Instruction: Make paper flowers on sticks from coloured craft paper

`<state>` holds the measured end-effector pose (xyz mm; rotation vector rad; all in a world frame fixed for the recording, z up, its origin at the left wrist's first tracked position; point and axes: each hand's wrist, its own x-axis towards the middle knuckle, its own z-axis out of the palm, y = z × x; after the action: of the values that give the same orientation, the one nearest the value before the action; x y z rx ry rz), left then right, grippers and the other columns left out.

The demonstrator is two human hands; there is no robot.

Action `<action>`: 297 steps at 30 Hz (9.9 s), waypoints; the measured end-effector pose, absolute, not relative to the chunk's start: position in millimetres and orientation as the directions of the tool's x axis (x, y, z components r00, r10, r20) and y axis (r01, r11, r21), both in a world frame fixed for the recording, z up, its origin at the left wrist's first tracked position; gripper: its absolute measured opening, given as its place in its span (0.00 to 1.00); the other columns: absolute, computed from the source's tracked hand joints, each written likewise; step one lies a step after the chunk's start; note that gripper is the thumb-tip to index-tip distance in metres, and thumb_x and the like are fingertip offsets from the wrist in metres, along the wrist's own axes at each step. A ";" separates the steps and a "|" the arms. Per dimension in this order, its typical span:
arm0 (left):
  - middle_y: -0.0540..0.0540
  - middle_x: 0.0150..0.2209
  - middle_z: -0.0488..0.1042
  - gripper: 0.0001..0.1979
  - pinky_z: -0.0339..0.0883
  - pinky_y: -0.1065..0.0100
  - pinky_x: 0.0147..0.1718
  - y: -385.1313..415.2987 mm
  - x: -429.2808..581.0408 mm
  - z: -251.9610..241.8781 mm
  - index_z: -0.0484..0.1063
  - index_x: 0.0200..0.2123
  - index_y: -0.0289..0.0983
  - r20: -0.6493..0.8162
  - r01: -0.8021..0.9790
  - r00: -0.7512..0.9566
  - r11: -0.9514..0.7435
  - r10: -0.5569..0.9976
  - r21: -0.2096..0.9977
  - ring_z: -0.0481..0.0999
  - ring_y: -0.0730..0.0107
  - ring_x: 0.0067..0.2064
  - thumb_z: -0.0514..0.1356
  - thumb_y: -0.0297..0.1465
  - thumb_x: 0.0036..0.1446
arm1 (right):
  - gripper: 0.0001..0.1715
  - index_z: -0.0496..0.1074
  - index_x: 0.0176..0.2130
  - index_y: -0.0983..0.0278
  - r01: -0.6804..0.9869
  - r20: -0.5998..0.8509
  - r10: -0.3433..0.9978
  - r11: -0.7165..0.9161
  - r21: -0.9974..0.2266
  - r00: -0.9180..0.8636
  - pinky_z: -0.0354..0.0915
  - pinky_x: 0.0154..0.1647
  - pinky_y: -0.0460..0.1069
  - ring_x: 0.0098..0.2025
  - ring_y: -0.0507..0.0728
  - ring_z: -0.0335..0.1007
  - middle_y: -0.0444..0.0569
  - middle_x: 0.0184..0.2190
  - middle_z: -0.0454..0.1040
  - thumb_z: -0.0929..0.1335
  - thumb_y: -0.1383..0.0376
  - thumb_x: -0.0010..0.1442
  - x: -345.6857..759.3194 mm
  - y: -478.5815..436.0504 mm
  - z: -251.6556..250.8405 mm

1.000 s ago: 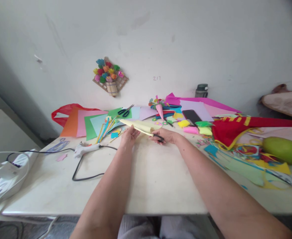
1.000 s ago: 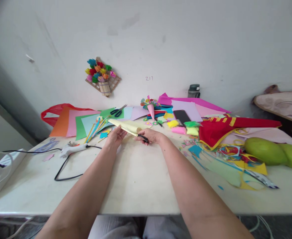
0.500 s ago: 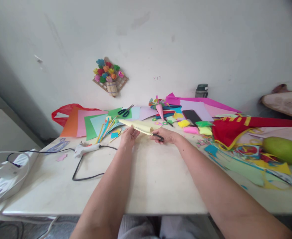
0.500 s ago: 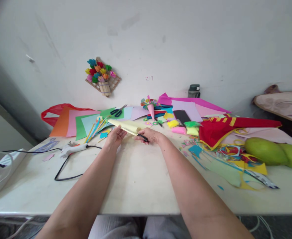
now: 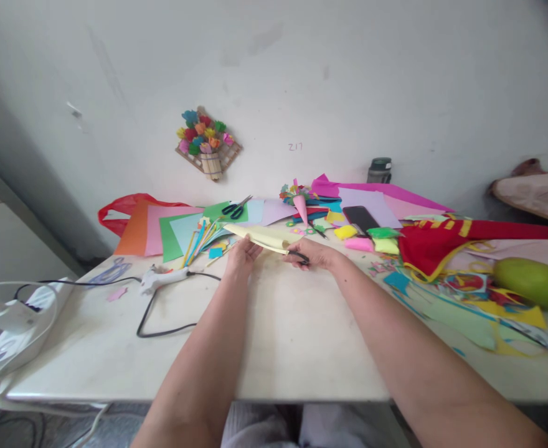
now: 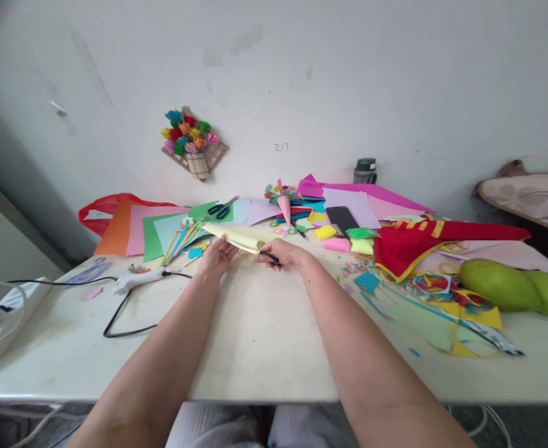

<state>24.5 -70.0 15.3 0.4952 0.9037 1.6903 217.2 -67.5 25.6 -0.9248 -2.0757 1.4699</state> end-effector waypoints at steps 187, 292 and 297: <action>0.48 0.23 0.73 0.04 0.71 0.67 0.34 -64.9 20.2 6.2 0.69 0.31 0.33 -0.082 -0.623 -0.354 -0.169 0.932 0.763 0.75 0.73 0.25 0.59 0.29 0.52 | 0.07 0.70 0.27 0.70 0.239 -0.073 0.770 0.106 -0.965 -0.633 0.47 0.10 0.40 0.11 0.43 0.48 0.38 0.10 0.60 0.67 0.67 0.48 220.1 -73.8 32.1; 0.49 0.23 0.73 0.08 0.69 0.68 0.31 -67.4 27.2 5.2 0.66 0.27 0.34 0.044 -0.543 -0.287 -0.200 0.957 0.816 0.75 0.73 0.24 0.63 0.29 0.44 | 0.15 0.69 0.30 0.69 0.175 0.020 0.727 0.192 -0.966 -0.686 0.49 0.11 0.40 0.13 0.43 0.51 0.38 0.14 0.60 0.69 0.59 0.46 222.1 -61.2 19.4; 0.49 0.23 0.73 0.07 0.70 0.67 0.31 -66.0 25.5 5.2 0.65 0.27 0.35 0.029 -0.549 -0.315 -0.207 0.949 0.810 0.75 0.72 0.24 0.62 0.28 0.45 | 0.18 0.69 0.30 0.70 0.179 0.019 0.721 0.198 -0.964 -0.692 0.47 0.11 0.40 0.13 0.43 0.50 0.38 0.14 0.60 0.70 0.58 0.45 222.5 -65.7 24.1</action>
<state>25.5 -66.0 5.2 0.6649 0.8678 1.7439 222.5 -65.7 24.1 -0.8372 -2.0044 1.5131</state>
